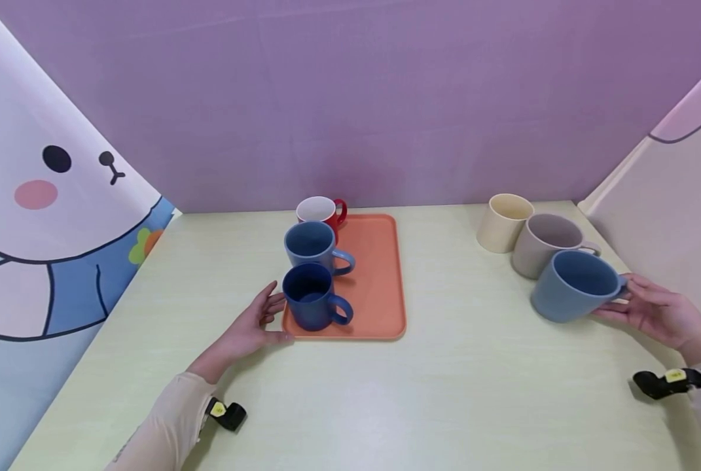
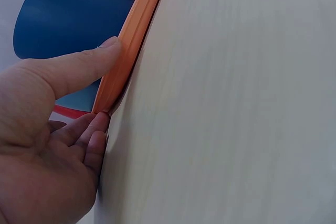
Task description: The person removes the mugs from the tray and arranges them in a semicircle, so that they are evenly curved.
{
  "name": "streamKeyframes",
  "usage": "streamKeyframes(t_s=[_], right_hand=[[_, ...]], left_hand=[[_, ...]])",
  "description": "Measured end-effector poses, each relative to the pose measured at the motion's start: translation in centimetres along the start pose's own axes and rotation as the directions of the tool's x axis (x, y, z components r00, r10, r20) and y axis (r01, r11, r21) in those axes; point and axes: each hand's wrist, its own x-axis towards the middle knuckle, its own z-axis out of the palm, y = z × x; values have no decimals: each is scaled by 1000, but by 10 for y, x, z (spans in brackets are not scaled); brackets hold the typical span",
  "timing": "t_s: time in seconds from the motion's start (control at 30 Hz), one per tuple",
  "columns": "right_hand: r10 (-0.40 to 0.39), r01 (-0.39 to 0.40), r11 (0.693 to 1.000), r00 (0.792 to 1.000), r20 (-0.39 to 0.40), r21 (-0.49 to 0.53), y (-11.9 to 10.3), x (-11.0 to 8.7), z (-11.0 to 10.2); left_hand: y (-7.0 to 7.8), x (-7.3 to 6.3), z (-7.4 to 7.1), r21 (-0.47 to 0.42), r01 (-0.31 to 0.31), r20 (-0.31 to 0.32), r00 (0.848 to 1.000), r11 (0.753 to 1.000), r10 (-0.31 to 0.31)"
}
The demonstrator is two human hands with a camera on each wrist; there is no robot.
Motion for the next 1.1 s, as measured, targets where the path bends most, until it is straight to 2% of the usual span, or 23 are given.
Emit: streamKeyframes(t_s=[0.13,0.2,0.3,0.37,0.47,0.53,0.6,0.7,0.77,0.83,0.97,1.03,1.1], right_hand=[[5,-6,1000,1000,-20,-20,0,1,4],[-12,9,997,999,-40,-73,1,1,7],[-81,68,984,994,-74,-166,1,-1,11],[-153,124,962,983,-105,-242,1,-1,14],[-280,220,927,945,-170,-304,-1,0,22],[-368,293,901,907,-203,-321,-2,3,29],[-449,371,876,860,-242,-309,-3,8,37],[-547,482,830,803,-237,-281,-5,15,45],[-578,517,809,786,-220,-279,-7,21,49],[-585,510,796,787,-194,-326,-9,26,54],[-557,449,780,815,-159,-435,-12,40,63],[-557,419,765,811,-177,-489,-11,48,69],[-549,416,782,813,-196,-463,-9,58,74]], left_hand=[[-1,1,0,-2,-3,0,1000,1000,3],[-2,1,0,-4,-2,0,1000,1000,2],[-3,1,-1,-1,-5,2,1000,1000,5],[-4,1,-1,-2,-7,2,1000,1000,7],[-6,2,-1,-3,-12,1,1000,1000,12],[-6,2,-1,-4,-11,0,1000,1000,11],[-6,2,-1,-1,-10,-2,1000,1000,10],[-4,2,0,0,-12,0,1000,1000,12],[-4,2,1,-3,-10,-1,1000,1000,10],[-3,1,1,-8,-11,-1,1000,1000,11],[-3,1,0,-7,-12,-5,1000,1000,12],[-4,1,0,-7,-15,-4,1000,1000,15],[-4,1,0,-6,-14,-5,1000,1000,14]])
